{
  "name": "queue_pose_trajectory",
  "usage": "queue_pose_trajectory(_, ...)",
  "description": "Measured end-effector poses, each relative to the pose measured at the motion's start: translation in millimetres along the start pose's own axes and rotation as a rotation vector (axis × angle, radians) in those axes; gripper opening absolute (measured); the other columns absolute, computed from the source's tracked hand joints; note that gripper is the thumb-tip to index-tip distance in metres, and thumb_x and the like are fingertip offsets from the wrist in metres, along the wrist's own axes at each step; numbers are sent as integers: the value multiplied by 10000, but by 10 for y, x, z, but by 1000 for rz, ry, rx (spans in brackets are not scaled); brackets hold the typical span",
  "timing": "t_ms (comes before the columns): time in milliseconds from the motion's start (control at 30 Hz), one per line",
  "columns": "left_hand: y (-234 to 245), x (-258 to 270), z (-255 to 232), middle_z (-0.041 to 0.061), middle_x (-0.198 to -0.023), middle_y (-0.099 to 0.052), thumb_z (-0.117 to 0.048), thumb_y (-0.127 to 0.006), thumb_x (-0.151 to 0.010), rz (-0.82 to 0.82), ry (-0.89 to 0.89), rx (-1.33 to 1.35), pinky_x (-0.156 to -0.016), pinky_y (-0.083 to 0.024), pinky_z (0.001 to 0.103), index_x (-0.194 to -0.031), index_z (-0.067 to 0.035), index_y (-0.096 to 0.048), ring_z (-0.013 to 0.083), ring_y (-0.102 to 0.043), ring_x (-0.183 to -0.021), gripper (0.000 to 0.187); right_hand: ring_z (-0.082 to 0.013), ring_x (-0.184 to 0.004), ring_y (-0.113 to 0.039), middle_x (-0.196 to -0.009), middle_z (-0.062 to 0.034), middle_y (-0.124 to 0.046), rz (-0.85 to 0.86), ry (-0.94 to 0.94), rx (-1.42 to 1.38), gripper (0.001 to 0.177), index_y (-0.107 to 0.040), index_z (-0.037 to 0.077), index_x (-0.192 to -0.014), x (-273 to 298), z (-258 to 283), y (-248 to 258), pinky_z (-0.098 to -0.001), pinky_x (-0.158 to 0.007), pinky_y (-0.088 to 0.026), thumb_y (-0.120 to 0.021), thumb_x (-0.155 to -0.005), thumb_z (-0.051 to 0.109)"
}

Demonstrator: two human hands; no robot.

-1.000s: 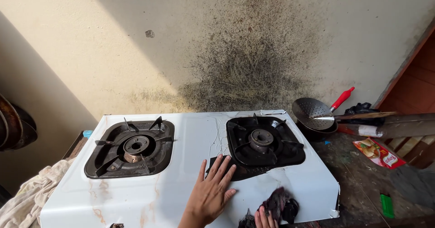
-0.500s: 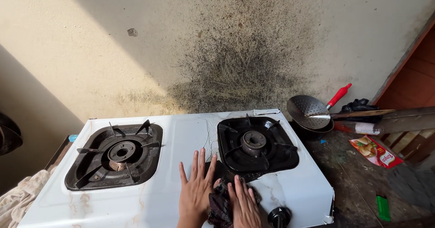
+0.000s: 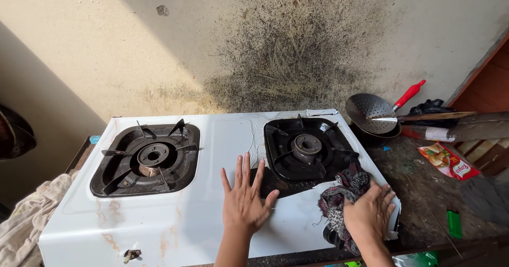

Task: Scrubbing and wiping a gas stove with a cloth and soapy water.

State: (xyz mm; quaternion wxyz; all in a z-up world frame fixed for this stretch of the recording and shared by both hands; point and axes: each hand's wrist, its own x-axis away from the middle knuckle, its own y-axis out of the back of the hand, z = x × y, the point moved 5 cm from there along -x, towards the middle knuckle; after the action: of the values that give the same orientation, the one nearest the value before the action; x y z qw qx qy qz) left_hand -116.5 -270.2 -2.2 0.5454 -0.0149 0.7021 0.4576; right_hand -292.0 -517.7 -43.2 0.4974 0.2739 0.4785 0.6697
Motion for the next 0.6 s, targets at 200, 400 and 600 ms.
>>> queue_pose_trajectory(200,151,-140,-27,133,-1687,21,-818,-228,-880,705,128,25,-1184,64,632,-1611,-267,-74,280,60,-1550,928,-443,-1572,-82,-1622,-329,-186,-96,397,-101,762,-384,-62,-1318,151,-85,-101,-531,-1277,-73,-778,-777,302)
queue_pose_trajectory(400,74,-95,-13,131,-1682,-1,-833,-233,-855,662,115,14,-1170,63,659,-1611,-279,-96,301,60,-1544,948,-444,-1609,-202,-1627,-240,-364,-390,358,-195,708,-420,-84,-1390,-206,-784,33,-544,-1330,-145,-784,-848,191)
queue_pose_trajectory(600,40,-71,-17,140,-1692,-14,-832,-224,-868,674,105,-12,-1177,46,673,-1620,-284,-103,319,53,-1555,938,-384,-1638,-177,-1680,-199,-303,-387,502,-68,835,-383,-109,-1420,400,-668,-20,-519,-1358,-137,-799,-741,141)
